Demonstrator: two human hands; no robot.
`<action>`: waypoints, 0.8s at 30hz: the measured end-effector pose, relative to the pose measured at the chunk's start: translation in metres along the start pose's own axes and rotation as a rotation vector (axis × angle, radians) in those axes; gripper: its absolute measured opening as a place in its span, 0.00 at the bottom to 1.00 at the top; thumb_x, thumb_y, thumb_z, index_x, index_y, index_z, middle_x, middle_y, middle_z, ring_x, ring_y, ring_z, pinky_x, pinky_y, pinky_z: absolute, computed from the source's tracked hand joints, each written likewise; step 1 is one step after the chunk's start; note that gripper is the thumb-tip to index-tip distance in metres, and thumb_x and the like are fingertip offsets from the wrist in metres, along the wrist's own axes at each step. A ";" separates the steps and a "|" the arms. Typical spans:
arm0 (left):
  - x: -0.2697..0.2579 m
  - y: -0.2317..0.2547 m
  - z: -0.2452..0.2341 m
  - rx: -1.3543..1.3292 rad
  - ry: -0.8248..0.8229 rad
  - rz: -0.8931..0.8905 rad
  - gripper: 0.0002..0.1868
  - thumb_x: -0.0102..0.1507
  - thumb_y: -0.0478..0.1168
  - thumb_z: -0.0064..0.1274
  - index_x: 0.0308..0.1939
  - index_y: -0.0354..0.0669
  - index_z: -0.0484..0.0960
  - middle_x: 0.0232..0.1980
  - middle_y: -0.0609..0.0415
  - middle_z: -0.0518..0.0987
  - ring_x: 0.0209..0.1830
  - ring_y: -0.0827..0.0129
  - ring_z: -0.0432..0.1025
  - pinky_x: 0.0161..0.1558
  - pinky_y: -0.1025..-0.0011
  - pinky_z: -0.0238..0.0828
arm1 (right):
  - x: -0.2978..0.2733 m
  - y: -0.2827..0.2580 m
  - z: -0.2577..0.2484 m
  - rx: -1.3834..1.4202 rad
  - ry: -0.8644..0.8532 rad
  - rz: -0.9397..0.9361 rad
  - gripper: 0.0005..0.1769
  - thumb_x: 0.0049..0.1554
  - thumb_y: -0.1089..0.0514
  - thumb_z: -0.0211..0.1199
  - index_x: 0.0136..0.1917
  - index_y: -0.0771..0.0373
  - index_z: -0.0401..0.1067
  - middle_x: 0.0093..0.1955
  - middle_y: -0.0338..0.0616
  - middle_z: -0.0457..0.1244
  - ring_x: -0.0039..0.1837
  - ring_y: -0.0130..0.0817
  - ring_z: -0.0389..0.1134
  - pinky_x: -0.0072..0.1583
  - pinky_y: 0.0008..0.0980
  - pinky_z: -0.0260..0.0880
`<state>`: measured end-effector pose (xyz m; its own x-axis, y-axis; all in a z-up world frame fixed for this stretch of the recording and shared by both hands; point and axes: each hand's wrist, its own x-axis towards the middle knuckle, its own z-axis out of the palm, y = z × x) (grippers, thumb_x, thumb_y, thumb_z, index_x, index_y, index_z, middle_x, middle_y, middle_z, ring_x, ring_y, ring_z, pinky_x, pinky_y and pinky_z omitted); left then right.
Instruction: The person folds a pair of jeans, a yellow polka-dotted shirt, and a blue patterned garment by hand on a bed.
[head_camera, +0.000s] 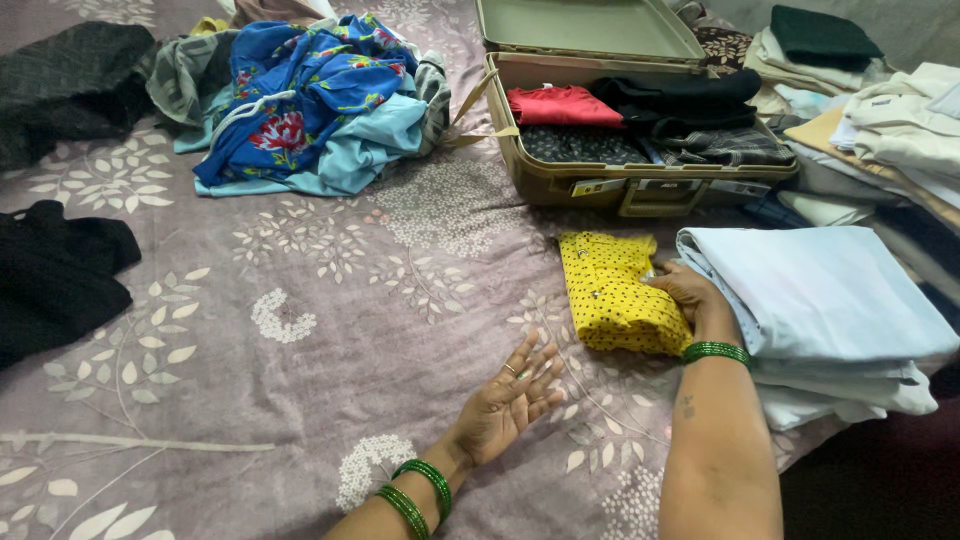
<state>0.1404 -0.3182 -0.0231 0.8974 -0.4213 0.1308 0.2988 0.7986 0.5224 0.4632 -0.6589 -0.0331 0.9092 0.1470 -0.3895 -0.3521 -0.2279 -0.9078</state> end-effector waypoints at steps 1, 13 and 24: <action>0.001 0.001 0.000 0.001 -0.001 0.000 0.41 0.70 0.39 0.44 0.83 0.55 0.40 0.86 0.53 0.45 0.84 0.62 0.47 0.74 0.63 0.57 | 0.007 -0.002 -0.003 0.000 0.000 -0.001 0.44 0.52 0.65 0.69 0.78 0.65 0.54 0.67 0.57 0.66 0.64 0.43 0.71 0.63 0.40 0.71; 0.000 -0.001 0.001 0.030 -0.035 -0.009 0.41 0.71 0.41 0.41 0.84 0.53 0.35 0.86 0.50 0.44 0.84 0.62 0.47 0.75 0.64 0.55 | -0.096 -0.030 0.128 -0.971 0.546 -0.835 0.27 0.63 0.59 0.56 0.75 0.55 0.67 0.75 0.52 0.61 0.79 0.50 0.58 0.80 0.44 0.55; 0.002 -0.011 -0.013 -0.013 -0.049 0.028 0.42 0.71 0.39 0.42 0.84 0.51 0.37 0.86 0.51 0.46 0.83 0.64 0.48 0.73 0.63 0.57 | -0.115 0.030 0.187 -1.397 0.573 -0.698 0.31 0.61 0.34 0.47 0.76 0.36 0.63 0.84 0.47 0.42 0.83 0.58 0.34 0.72 0.76 0.30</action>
<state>0.1433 -0.3221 -0.0390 0.8886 -0.4192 0.1864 0.2785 0.8158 0.5068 0.3067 -0.5028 -0.0444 0.8654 0.3071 0.3959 0.3002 -0.9504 0.0809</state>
